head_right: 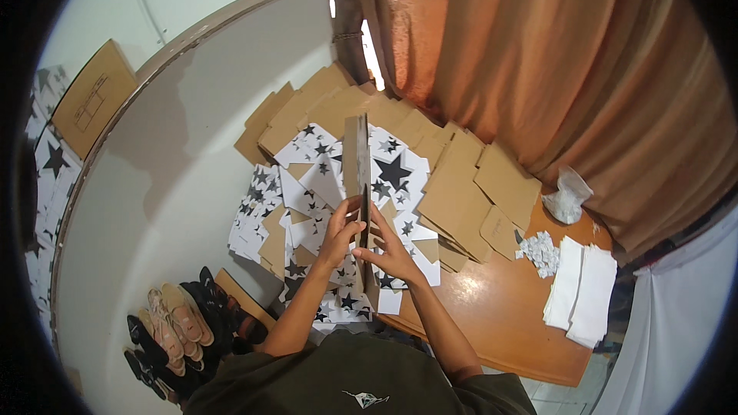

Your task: Assembling and stacking shoe boxes at a work station.

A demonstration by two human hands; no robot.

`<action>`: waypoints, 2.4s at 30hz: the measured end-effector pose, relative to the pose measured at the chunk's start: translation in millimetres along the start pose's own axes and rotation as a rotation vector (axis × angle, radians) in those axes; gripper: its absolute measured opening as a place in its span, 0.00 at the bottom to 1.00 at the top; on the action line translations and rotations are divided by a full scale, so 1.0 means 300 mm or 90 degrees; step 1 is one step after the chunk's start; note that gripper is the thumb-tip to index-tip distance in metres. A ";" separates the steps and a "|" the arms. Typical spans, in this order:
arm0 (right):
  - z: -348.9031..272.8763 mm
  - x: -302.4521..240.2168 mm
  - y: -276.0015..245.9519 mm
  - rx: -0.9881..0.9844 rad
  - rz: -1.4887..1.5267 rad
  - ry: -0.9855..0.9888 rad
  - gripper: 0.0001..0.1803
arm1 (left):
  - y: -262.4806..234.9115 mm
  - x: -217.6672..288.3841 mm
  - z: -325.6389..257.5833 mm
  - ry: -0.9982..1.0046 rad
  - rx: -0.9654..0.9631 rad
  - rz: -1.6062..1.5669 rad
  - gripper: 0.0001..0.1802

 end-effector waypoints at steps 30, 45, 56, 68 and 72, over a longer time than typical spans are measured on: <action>-1.449 -0.218 -0.697 0.612 -0.249 0.025 0.20 | 0.967 0.016 -0.362 0.009 -0.157 0.220 0.28; -1.645 -0.199 -0.779 0.570 -0.488 0.181 0.20 | 1.207 -0.143 -0.434 0.027 -0.128 0.593 0.34; -1.483 -0.141 -0.728 0.488 -0.530 0.073 0.29 | 1.188 -0.301 -0.312 -0.005 -0.141 0.660 0.33; -1.386 -0.020 -0.738 0.440 -0.669 0.258 0.47 | 1.272 -0.510 -0.183 0.054 -0.277 0.668 0.32; -1.411 0.071 -0.781 0.514 -0.684 0.292 0.44 | 1.317 -0.554 -0.210 0.070 -0.280 0.599 0.35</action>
Point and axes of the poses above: each hand's wrist, its own z-axis towards the middle knuckle, its own y-axis out of the palm, x = y × z, the point moved 3 cm from there along z, towards the middle knuckle, and after that the axes turned 2 degrees about y, right-handed, at the moved point
